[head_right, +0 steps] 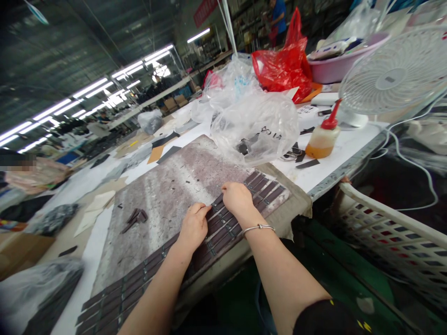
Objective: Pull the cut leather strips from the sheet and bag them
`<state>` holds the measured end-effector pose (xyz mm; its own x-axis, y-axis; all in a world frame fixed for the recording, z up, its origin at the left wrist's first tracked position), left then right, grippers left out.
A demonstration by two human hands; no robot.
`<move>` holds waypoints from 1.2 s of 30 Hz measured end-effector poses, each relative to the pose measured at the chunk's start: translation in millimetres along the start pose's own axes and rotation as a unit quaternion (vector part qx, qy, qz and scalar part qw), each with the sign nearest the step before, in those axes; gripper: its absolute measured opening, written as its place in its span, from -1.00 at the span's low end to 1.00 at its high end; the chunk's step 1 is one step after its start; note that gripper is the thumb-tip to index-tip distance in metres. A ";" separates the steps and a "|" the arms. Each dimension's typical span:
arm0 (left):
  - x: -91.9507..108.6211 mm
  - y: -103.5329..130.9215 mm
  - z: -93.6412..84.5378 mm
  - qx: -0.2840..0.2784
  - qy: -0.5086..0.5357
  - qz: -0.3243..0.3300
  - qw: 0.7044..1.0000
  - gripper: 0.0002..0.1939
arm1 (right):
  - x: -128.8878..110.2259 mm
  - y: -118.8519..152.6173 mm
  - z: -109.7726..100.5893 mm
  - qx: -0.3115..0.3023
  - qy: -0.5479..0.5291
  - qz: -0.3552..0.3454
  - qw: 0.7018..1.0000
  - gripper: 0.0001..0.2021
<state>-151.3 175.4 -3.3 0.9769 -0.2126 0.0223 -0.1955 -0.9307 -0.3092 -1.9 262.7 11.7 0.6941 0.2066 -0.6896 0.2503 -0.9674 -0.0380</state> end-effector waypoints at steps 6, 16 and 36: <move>5.1 -3.0 -1.9 -0.033 -0.050 0.015 0.998 -0.52 | -1.3 2.1 4.4 0.007 0.055 -0.016 0.998 -0.74; 13.1 -5.4 -4.3 -0.089 -0.090 -0.005 0.992 -0.48 | -4.4 12.5 -2.9 -0.002 0.123 -0.131 0.984 -0.71; 31.9 1.6 -23.9 -0.135 -0.143 -0.029 0.980 -0.53 | -3.1 35.9 14.9 -0.011 0.230 -0.168 0.959 -0.69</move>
<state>-122.6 160.1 19.6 0.9639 -0.1010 -0.2462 -0.1169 -0.9918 -0.0509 -5.2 225.2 1.7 0.7948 0.5530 -0.2500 0.5220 -0.8331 -0.1830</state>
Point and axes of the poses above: each hand's wrist, its own y-axis away from the middle knuckle, its own z-axis out of the palm, x = y × z, the point moved 3 cm from there along -y, towards the middle knuckle, and after that the axes turned 9 degrees about -y, right-handed, at the moved point
